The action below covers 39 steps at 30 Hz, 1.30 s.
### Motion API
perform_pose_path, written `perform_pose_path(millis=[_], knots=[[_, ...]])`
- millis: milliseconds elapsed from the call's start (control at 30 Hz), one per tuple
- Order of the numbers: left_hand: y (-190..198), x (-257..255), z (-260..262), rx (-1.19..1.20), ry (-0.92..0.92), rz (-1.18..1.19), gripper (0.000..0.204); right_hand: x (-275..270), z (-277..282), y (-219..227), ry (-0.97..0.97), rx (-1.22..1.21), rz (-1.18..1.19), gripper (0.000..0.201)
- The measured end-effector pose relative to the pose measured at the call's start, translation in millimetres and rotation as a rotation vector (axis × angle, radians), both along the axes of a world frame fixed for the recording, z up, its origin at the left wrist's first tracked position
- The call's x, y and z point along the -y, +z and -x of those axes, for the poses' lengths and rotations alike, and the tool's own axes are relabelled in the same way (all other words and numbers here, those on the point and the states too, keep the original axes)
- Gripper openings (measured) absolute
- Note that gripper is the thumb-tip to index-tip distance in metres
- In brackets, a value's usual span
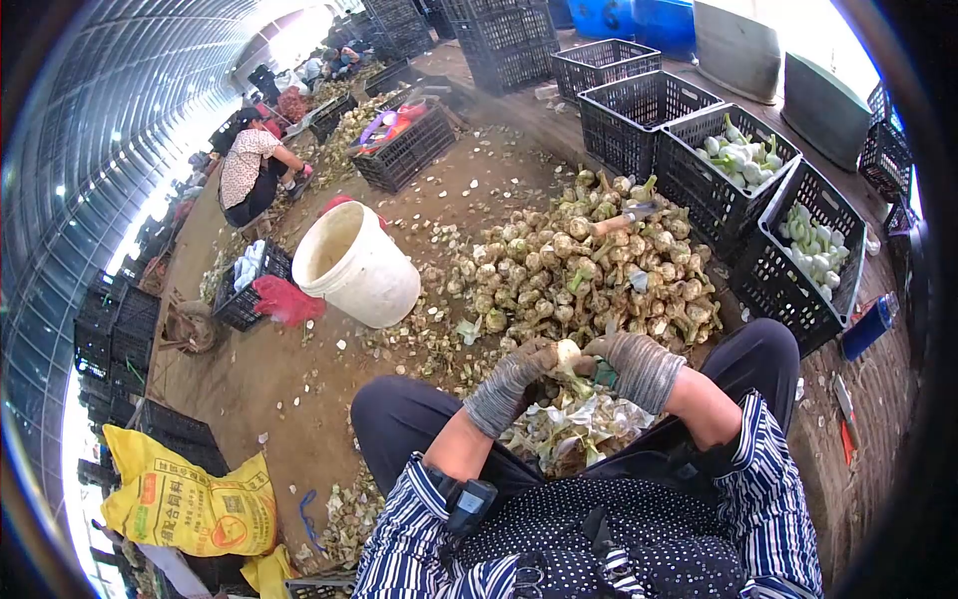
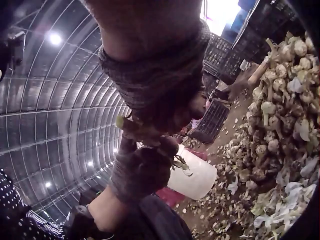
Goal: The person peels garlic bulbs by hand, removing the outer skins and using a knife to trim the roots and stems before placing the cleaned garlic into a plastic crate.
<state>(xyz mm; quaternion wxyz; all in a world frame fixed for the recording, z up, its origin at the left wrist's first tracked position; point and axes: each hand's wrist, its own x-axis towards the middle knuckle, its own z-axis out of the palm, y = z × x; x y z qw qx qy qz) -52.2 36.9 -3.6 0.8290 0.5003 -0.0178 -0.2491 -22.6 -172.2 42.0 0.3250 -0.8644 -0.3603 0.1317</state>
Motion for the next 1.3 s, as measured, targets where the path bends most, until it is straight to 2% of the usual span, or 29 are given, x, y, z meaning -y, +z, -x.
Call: perform_pose_path(millis=[33, 100, 133, 167, 233, 267, 367, 400, 433, 500, 533, 633, 667, 800, 867, 900, 967, 1033, 1100, 1133, 1167, 1200, 1233, 1267, 1300], knots=[[0.0, -0.6, -0.1, 0.003, 0.002, 0.017, 0.046, -0.6, 0.6, 1.0, 0.001, 0.002, 0.001, 0.023], [8.2, -0.7, -1.5, 0.012, 0.037, -0.051, 0.046, -2.9, 2.6, 3.6, -0.113, -0.321, -0.116, 0.024], [11.2, -1.4, -1.9, 0.019, 0.071, -0.119, 0.047, -5.5, 3.3, -3.9, -0.173, -0.546, -0.282, 0.025], [10.9, -2.4, -0.6, 0.02, 0.072, -0.118, 0.047, -8.0, 1.2, -16.8, -0.173, -0.545, -0.281, 0.025], [9.7, -3.3, 2.4, 0.136, 0.167, -0.288, 0.054, -10.2, -0.6, -39.9, -0.325, -1.036, -0.56, 0.024], [12.0, -5.8, 1.4, 0.229, 0.083, -0.309, 0.063, -14.4, 8.2, -40.2, -0.222, -0.705, -0.42, 0.023], [17.6, -0.9, 4.0, 0.301, 0.138, -0.239, 0.067, -14.6, 2.3, -44.9, -0.279, -0.683, -0.41, 0.028], [17.5, -2.8, 3.3, 0.27, 0.132, -0.312, 0.068, -15.4, 2.3, -38.1, -0.31, -0.364, -0.228, 0.03], [13.4, -2.2, 1.9, 0.273, 0.13, -0.311, 0.068, -15.6, 2.7, -36.0, -0.311, -0.361, -0.228, 0.03], [-4.4, -1.1, -1.8, 0.285, 0.14, -0.386, 0.068, -15.1, 2.7, -33.0, -0.257, 0.033, -0.102, 0.029], [-14.6, -5.2, -4.3, 0.189, 0.101, -0.476, 0.06, -16.4, 4.6, -29.0, -0.26, 0.034, -0.104, 0.029], [7.5, -0.6, 4.6, 0.112, 0.123, -0.595, 0.051, -21.0, 12.6, -14.1, -0.272, 0.094, 0.073, 0.029], [6.6, -1.3, 5.0, 0.142, 0.114, -0.574, 0.045, -20.0, 11.0, -24.0, -0.257, 0.16, 0.034, 0.029], [8.8, -8.5, 5.0, 0.163, 0.057, -0.648, 0.049, -14.1, 7.0, -34.0, -0.214, 0.057, 0.01, 0.029], [6.7, -12.8, 3.7, 0.346, -0.035, -0.725, 0.053, -10.1, 8.0, -34.4, -0.23, -0.089, -0.068, 0.03], [6.6, -13.6, 4.1, 0.345, -0.037, -0.726, 0.053, -9.0, 7.5, -37.1, -0.232, -0.091, -0.069, 0.03], [9.9, -14.8, 4.8, 0.498, -0.085, -0.842, 0.058, -9.1, 4.6, -42.9, -0.275, -0.373, -0.068, 0.026], [16.0, -13.9, 8.2, 0.402, -0.132, -0.752, 0.059, -5.7, 3.5, -41.0, -0.287, -0.449, -0.068, 0.028], [16.8, -13.7, 12.3, 0.306, -0.153, -0.423, 0.06, 3.6, 2.0, -46.0, -0.257, -0.871, -0.457, 0.017], [14.0, -10.8, 11.7, 0.262, -0.085, -0.24, 0.067, 8.8, -1.4, -48.4, -0.179, -0.858, -0.606, 0.015], [20.7, -8.7, 11.4, 0.216, -0.053, -0.214, 0.076, 10.3, -3.3, -56.2, -0.181, -0.944, -0.707, 0.015], [7.7, -8.1, 3.0, 0.368, -0.055, -0.247, 0.079, 6.9, -0.6, -55.2, -0.27, -0.819, -0.738, 0.018], [14.2, -2.3, 6.8, 0.286, -0.02, -0.122, 0.079, 2.5, 2.2, -28.7, -0.332, -0.923, -0.675, 0.019], [25.2, 3.3, 8.9, 0.228, -0.025, -0.137, 0.078, 4.9, 3.7, -31.6, -0.21, -0.758, -0.738, 0.02], [7.2, 3.5, 4.2, 0.249, 0.043, -0.17, 0.068, 2.9, 6.3, -24.7, -0.355, -0.807, -0.704, 0.018]])
